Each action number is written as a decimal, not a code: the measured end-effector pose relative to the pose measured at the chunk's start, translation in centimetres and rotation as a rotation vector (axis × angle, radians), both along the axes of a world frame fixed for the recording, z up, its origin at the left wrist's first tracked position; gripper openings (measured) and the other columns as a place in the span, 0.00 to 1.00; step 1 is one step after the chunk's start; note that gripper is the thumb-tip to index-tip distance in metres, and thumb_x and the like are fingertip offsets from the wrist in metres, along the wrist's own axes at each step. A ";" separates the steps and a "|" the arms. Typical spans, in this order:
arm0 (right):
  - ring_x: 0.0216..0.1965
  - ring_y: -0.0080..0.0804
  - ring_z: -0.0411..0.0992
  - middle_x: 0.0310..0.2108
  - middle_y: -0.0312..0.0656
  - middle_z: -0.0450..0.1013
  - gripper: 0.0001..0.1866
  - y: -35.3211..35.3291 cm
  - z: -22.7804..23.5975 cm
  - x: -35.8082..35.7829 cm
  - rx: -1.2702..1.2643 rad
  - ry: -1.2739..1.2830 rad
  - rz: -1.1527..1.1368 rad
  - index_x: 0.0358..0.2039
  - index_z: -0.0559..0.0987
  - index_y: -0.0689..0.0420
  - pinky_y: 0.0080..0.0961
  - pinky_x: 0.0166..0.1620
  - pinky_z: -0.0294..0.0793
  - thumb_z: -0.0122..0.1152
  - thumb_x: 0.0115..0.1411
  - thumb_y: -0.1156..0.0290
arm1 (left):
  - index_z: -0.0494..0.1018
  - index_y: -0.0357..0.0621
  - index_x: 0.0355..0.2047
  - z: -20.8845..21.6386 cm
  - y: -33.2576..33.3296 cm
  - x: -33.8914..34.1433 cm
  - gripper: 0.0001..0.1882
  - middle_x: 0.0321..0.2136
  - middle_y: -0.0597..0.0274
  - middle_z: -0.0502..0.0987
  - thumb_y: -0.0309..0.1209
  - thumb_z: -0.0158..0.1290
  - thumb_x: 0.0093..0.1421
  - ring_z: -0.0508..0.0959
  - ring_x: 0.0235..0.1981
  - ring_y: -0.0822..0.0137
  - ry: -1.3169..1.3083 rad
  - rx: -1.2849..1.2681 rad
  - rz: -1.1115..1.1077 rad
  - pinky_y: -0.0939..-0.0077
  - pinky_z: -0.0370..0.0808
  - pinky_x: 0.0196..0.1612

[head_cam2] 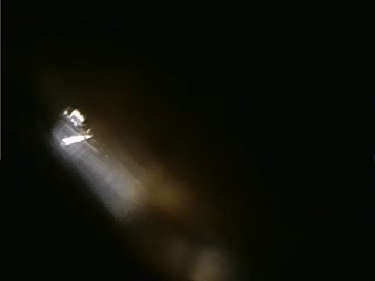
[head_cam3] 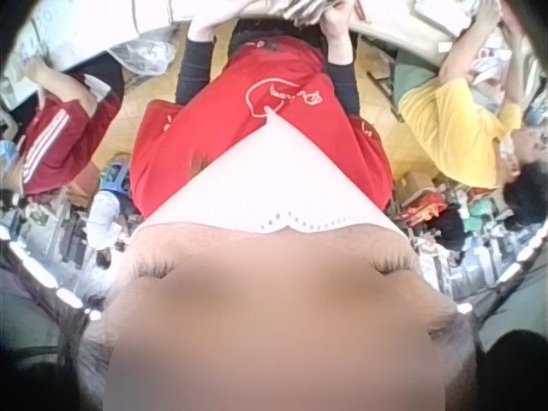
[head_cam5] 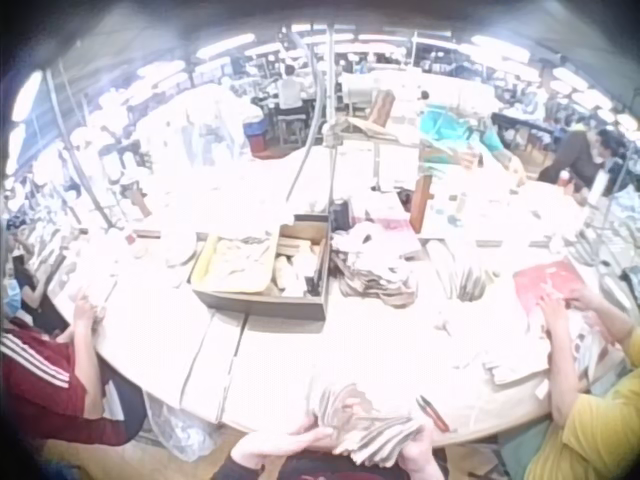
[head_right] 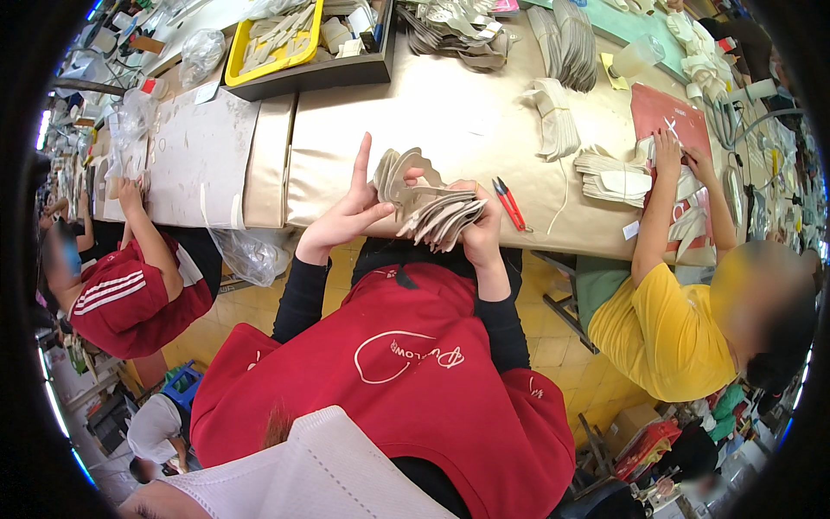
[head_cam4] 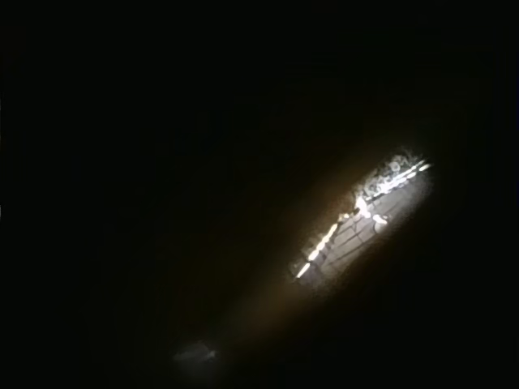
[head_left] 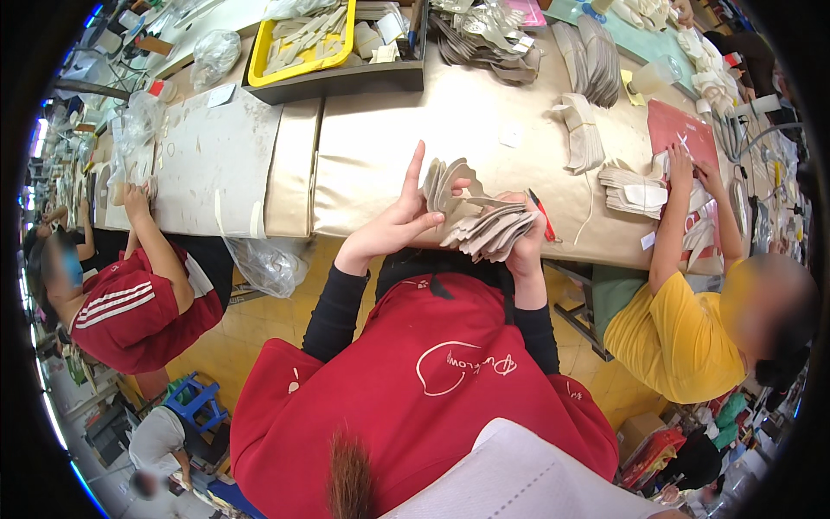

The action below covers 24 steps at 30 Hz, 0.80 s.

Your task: The person trims the edges of small fabric pieces using a red utility knife. They handle the pieces one at a time, cut along the edges, and stack the trimmed pieces on the table.

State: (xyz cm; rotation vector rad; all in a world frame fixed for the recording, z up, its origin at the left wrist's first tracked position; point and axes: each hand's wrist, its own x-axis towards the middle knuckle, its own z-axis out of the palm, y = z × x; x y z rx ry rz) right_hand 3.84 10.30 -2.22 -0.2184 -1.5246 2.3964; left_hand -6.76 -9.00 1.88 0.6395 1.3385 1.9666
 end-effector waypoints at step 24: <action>0.40 0.21 0.73 0.39 0.37 0.76 0.14 -1.7 3.6 -1.8 0.072 -0.288 -0.043 0.45 0.75 0.64 0.19 0.45 0.74 0.54 0.57 0.84 | 0.49 0.41 0.71 -0.8 1.1 1.1 0.42 0.67 0.55 0.59 0.41 0.58 0.65 0.61 0.67 0.64 -0.016 -0.002 -0.041 0.67 0.58 0.68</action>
